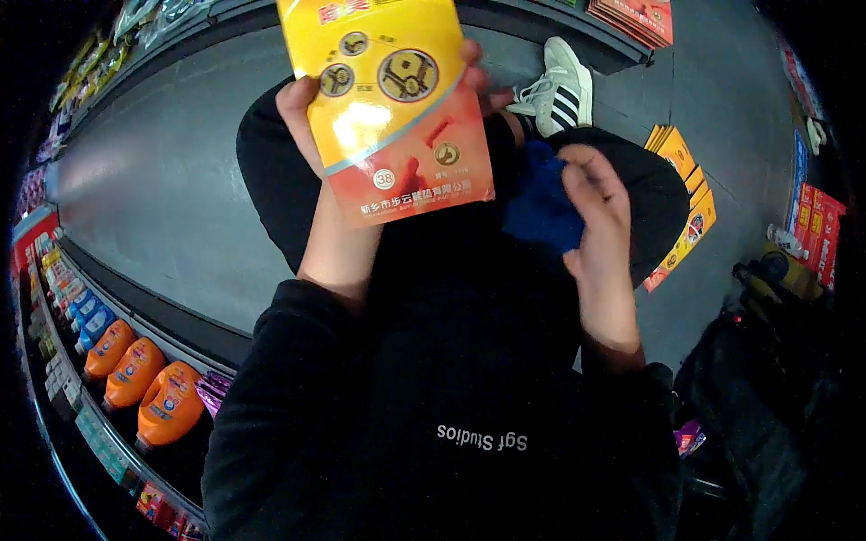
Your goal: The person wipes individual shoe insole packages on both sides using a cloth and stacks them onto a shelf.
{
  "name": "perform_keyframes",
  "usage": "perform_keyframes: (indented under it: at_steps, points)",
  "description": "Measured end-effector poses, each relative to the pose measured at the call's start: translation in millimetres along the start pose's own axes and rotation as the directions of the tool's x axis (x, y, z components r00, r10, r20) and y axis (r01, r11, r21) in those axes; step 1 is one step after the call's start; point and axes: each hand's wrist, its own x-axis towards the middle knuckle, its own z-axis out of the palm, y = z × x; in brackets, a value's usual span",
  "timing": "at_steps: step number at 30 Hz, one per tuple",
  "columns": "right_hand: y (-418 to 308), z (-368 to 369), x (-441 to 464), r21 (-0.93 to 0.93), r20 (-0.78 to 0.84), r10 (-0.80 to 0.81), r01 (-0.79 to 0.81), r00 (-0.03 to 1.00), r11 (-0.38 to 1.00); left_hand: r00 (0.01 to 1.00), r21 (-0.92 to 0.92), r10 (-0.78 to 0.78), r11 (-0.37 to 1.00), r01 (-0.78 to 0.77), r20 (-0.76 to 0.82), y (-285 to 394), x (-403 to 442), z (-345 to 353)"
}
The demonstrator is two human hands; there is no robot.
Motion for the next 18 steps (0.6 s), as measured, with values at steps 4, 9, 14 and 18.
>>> perform_keyframes:
  at_steps: [4, 9, 14, 18]
  points:
    - [32.2, 17.0, -19.8, 0.047, 0.022, 0.011, -0.012, 1.0, 0.999, 0.994, -0.103, 0.078, 0.992, -0.07, 0.078, -6.9, 5.3, 9.8]
    - [41.0, 51.0, -9.8, 0.308, -0.047, -0.019, 0.032, 0.999, 0.951, 0.981, -0.021, 0.148, 0.989, -0.146, 0.124, -14.9, 1.8, 12.1]
    - [59.0, 45.8, 2.2, 0.1, -0.179, -0.236, 0.257, 0.955, 0.961, 0.985, 0.032, 0.122, 0.991, -0.127, 0.126, -15.8, -2.1, 18.9]
    - [53.3, 40.9, -1.9, -0.055, -0.067, -0.316, 0.313, 0.946, 0.948, 0.996, -0.132, 0.049, 0.99, -0.039, 0.075, -16.5, -1.7, 6.6]
